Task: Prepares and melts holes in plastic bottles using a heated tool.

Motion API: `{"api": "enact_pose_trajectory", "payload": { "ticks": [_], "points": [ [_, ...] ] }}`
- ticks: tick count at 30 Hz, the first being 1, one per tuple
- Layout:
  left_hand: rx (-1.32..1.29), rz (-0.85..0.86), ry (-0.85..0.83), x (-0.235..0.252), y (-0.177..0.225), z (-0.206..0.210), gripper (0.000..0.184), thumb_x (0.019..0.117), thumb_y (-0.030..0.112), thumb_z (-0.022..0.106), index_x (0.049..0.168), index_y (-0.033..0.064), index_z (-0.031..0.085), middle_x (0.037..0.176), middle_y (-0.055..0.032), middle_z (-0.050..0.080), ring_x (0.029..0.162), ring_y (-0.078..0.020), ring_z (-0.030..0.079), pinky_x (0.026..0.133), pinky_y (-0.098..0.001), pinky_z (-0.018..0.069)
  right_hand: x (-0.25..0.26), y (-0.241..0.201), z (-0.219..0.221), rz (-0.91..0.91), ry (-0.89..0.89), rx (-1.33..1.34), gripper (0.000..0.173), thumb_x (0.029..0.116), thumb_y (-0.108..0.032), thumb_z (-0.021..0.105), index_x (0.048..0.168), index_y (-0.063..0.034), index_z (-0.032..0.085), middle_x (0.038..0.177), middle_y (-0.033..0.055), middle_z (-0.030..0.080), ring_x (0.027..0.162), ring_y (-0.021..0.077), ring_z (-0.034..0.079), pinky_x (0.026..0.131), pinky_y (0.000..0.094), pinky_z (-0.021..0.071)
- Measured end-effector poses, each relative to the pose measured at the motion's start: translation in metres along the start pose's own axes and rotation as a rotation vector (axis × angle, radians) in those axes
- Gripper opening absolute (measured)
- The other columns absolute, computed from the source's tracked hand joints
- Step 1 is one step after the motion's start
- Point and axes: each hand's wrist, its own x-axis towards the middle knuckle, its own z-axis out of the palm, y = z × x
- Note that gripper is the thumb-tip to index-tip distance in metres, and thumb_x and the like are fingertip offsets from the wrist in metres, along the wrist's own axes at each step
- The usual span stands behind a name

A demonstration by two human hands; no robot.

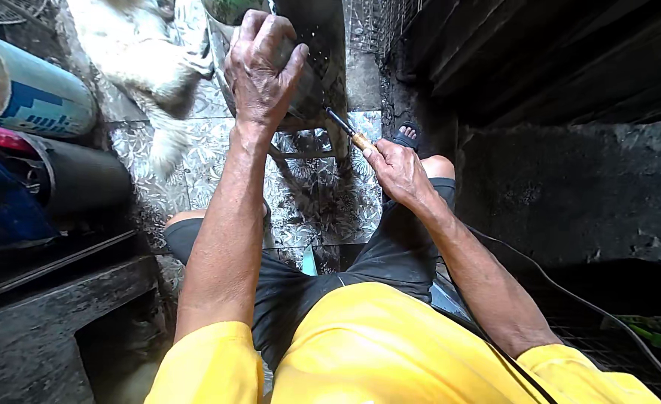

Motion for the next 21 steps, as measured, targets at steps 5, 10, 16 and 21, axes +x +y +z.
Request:
{"api": "enact_pose_trajectory", "payload": {
  "ticks": [5,10,16,21],
  "points": [
    [0.015,0.003,0.027,0.0,0.001,0.001,0.029,0.0973,0.044,0.064,0.108,0.0192,0.075,0.117,-0.0041,0.071,0.107,-0.0213,0.066,0.09,-0.0428,0.0521,-0.001,-0.002,-0.002,-0.007,0.021,0.027,0.043,0.1088,-0.045,0.04,0.098,-0.0109,0.064,0.075,0.0077,0.06,0.072,0.0268,0.063,0.068,0.0527,0.047],
    [0.008,-0.013,0.023,0.001,0.0,0.0,0.029,0.0971,0.043,0.064,0.109,0.0192,0.075,0.118,-0.0041,0.07,0.109,-0.0212,0.065,0.091,-0.0425,0.0512,-0.018,0.0,-0.012,-0.045,0.09,0.035,0.041,0.1083,-0.044,0.042,0.102,-0.0143,0.069,0.073,0.0026,0.063,0.07,0.0204,0.064,0.07,0.0491,0.0487],
    [-0.021,-0.011,0.004,0.001,0.001,-0.001,0.029,0.0972,0.045,0.064,0.108,0.0196,0.075,0.119,-0.0031,0.07,0.111,-0.0206,0.065,0.092,-0.0432,0.0514,-0.014,-0.012,-0.013,-0.08,0.099,0.004,0.042,0.1085,-0.044,0.041,0.104,-0.013,0.068,0.074,0.0046,0.062,0.071,0.0229,0.063,0.073,0.0528,0.0455],
    [-0.007,-0.018,-0.019,0.002,0.002,-0.001,0.03,0.0974,0.046,0.063,0.108,0.0197,0.075,0.119,-0.0041,0.07,0.11,-0.0221,0.065,0.092,-0.0445,0.0509,-0.013,-0.012,-0.014,-0.074,0.083,-0.001,0.042,0.1087,-0.045,0.04,0.104,-0.014,0.068,0.073,0.0033,0.062,0.071,0.0218,0.062,0.075,0.0527,0.0449]
  ]
}}
